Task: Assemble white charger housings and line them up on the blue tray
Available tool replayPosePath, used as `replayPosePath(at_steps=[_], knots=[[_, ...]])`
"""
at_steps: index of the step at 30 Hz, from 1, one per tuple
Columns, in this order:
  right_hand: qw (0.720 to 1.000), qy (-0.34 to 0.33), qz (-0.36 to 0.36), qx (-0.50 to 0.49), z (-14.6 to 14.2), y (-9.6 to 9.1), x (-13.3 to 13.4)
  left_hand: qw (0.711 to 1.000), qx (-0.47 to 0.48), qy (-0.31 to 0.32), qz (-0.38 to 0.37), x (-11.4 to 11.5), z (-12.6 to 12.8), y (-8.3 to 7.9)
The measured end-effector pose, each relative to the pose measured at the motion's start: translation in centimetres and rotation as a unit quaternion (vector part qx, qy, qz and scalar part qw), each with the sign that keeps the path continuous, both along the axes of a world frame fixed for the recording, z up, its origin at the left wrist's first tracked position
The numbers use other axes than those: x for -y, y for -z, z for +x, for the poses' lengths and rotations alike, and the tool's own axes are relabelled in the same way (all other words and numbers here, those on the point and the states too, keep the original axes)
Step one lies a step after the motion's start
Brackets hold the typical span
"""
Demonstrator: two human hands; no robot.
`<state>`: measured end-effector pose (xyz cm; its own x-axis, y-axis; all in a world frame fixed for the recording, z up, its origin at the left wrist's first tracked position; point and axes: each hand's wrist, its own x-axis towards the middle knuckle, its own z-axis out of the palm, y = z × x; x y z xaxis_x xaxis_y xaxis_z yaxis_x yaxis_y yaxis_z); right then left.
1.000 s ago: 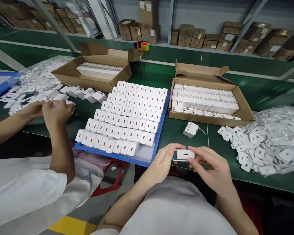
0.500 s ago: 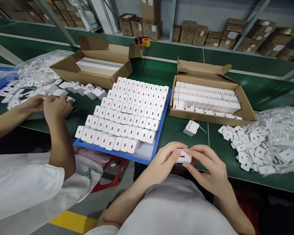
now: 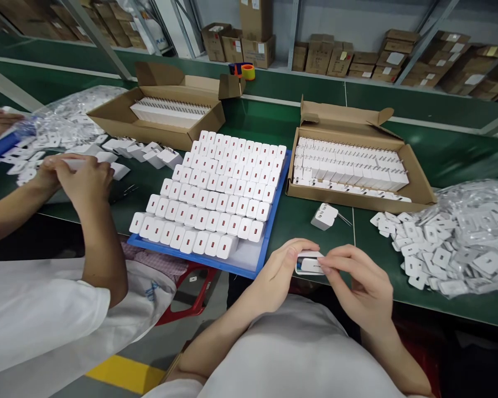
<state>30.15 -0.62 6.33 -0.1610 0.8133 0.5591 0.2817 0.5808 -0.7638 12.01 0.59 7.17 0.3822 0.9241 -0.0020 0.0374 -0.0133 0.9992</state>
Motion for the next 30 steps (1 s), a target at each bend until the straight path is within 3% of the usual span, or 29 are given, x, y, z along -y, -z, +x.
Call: replayPosePath(at_steps=[6,13,19,26,30], knots=[[0.993,0.056,0.071,0.074,-1.0,0.3,0.0,1.000,0.018,0.013,0.012,-0.2,0.2,-0.5],[0.993,-0.015,0.065,0.098,-0.2,0.5,-0.2,1.000,0.012,0.016,0.011,-0.2,-0.1,-0.5],[0.979,-0.037,0.113,0.168,0.7,0.6,-0.6,1.000,-0.016,0.000,0.006,-0.2,0.0,-0.7],[0.992,-0.063,0.032,0.107,0.7,-0.1,-0.4,0.999,-0.010,0.037,0.025,-0.3,-0.2,-0.6],[0.995,-0.058,-0.056,0.051,0.4,-0.2,-0.2,0.998,-0.008,0.055,0.030,-0.3,-0.3,-0.6]])
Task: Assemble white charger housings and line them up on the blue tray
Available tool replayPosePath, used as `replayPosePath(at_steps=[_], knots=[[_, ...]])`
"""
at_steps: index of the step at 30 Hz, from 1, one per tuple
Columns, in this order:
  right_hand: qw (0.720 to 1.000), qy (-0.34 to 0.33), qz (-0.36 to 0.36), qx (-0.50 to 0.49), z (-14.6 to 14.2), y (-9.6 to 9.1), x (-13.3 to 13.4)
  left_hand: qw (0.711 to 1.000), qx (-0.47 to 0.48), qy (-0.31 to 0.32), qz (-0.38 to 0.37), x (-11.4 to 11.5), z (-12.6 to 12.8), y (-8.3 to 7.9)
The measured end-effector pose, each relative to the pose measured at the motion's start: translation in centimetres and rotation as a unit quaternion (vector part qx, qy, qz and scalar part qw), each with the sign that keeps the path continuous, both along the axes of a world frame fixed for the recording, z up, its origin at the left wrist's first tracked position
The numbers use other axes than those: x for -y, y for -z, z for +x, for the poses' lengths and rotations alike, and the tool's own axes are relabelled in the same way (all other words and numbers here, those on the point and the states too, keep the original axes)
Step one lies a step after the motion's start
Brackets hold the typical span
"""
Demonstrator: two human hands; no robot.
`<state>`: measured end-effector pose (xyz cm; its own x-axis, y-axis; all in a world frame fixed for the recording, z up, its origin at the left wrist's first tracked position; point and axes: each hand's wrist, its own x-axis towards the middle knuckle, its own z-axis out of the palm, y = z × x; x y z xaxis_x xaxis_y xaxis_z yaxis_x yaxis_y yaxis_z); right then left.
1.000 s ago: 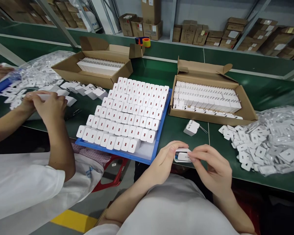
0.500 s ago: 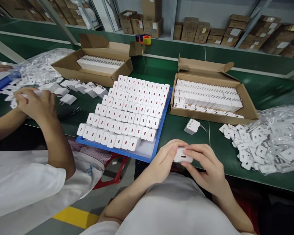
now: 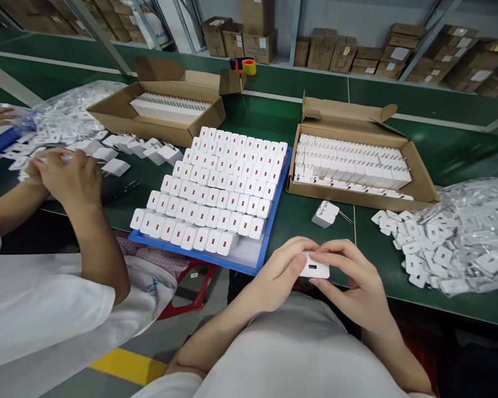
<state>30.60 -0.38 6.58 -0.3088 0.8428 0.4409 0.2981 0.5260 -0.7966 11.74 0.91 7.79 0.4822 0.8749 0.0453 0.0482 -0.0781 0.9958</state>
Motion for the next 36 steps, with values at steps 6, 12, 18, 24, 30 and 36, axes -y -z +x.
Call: replayPosePath(at_steps=[6,12,18,24,30,36], knots=[[0.996,-0.001,-0.065,-0.065,-0.3,0.4,0.2,1.000,0.002,0.004,-0.009,0.0,0.0,0.0],[0.997,0.041,0.010,-0.063,-0.8,0.9,0.3,1.000,0.020,0.012,-0.008,-0.1,0.0,0.1],[0.997,0.038,0.067,-0.021,-0.8,1.0,0.3,1.000,0.022,-0.013,-0.014,0.0,0.2,0.1],[0.984,0.074,-0.086,-0.134,-1.0,1.3,0.4,0.998,0.000,-0.054,-0.017,0.5,0.4,0.0],[0.930,-0.037,-0.283,-0.232,-1.1,1.6,-0.1,0.993,-0.043,-0.077,0.083,0.4,0.2,0.4],[0.921,-0.025,-0.272,-0.279,-1.5,1.5,-0.1,0.990,-0.029,-0.062,0.121,0.3,0.1,0.2]])
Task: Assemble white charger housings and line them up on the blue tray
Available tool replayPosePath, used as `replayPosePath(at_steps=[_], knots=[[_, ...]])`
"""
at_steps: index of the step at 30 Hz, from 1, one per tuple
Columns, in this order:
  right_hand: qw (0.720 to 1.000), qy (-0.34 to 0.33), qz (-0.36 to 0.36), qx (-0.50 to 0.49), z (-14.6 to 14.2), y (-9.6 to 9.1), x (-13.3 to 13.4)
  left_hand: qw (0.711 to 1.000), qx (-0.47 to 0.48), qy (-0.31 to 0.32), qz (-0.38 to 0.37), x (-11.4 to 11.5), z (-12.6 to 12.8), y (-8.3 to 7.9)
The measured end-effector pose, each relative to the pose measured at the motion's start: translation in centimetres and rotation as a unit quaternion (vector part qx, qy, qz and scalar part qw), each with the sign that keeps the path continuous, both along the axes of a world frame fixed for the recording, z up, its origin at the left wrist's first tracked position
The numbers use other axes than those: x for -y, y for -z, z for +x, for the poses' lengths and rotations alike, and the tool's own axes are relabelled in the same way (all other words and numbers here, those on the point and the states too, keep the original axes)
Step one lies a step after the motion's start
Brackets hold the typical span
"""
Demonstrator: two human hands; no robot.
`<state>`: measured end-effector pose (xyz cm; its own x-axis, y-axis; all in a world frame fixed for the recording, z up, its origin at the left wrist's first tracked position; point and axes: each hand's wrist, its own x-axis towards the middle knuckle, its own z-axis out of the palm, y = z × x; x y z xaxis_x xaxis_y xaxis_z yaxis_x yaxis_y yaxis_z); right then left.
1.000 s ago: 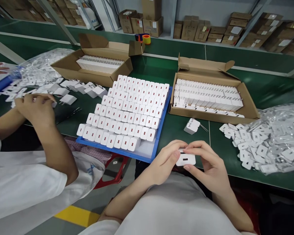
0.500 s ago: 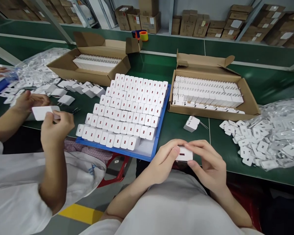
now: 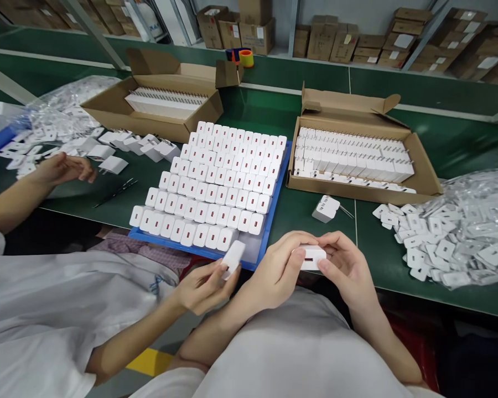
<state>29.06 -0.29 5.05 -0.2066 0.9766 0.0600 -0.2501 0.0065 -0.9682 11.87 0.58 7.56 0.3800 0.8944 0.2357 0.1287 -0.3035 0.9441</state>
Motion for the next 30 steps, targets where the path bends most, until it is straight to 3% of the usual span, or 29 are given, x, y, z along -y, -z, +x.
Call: replayPosePath(at_steps=[9,19,25,30], knots=[[0.998,0.047,0.032,0.035,-0.6,0.1,0.6,1.000,-0.008,-0.011,0.001,0.4,0.1,-0.3],[0.993,0.089,0.068,0.038,-0.6,0.1,1.1,0.998,-0.034,0.031,-0.031,0.8,-0.8,-1.3],[0.991,0.080,0.099,0.030,-0.6,-0.2,1.6,0.999,-0.029,0.003,0.038,1.4,-0.6,-1.7],[0.991,0.077,0.102,0.037,-0.7,-0.4,1.7,0.999,-0.039,-0.005,0.037,1.7,-0.4,-1.8]])
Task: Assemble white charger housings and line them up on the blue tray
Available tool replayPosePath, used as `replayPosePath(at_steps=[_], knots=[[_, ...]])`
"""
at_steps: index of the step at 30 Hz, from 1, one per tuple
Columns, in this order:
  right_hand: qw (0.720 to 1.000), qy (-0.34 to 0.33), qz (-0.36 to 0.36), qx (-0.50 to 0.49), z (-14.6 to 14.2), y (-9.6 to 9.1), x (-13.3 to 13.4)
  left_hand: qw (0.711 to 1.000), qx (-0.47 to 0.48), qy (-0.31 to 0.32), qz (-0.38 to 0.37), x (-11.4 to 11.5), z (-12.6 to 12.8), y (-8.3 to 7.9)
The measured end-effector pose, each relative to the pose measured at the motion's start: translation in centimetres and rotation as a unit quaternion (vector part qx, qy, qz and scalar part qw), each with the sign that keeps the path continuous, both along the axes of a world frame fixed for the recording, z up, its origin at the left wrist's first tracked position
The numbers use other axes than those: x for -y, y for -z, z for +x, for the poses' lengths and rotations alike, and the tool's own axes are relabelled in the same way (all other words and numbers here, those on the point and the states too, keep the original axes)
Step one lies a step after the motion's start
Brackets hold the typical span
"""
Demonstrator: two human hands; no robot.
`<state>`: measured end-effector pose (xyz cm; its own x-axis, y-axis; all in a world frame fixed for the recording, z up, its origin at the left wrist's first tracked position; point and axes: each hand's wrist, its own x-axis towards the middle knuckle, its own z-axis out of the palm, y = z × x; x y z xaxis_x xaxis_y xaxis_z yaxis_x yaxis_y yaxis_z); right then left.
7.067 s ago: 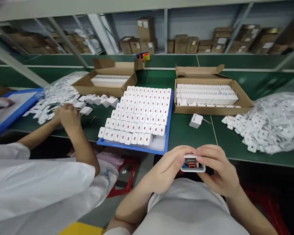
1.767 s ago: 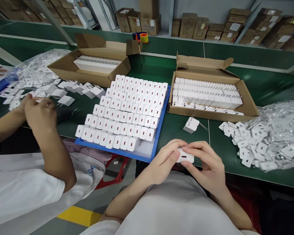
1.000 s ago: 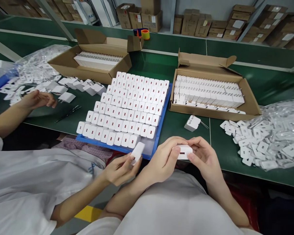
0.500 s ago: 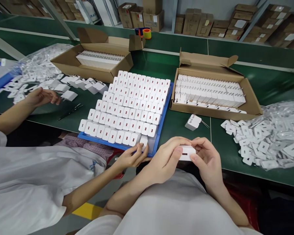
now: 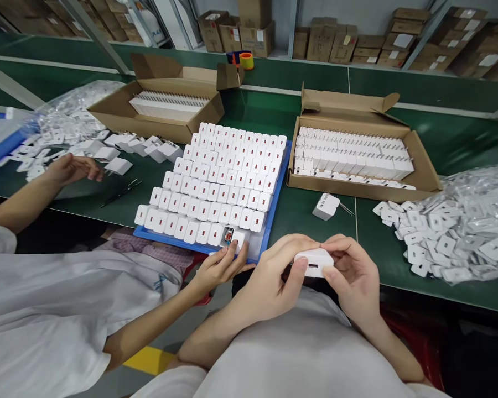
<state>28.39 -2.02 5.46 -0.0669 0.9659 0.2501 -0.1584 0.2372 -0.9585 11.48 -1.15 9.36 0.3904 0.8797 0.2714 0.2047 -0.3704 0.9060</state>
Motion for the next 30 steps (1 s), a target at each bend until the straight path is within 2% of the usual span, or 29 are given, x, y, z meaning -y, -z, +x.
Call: replayPosePath(at_steps=[10,23,30], knots=[[1.000,-0.001,0.013,-0.001,0.05,-0.03,0.15,0.999,0.014,0.000,0.039,-0.04,-0.11,0.67],[1.000,0.002,-0.006,-0.004,0.04,0.19,-0.32,0.999,0.009,-0.010,0.029,-0.10,0.08,0.88],[1.000,-0.002,-0.011,0.002,-0.16,0.44,-0.31,0.999,0.015,-0.040,0.029,0.42,0.21,0.91]])
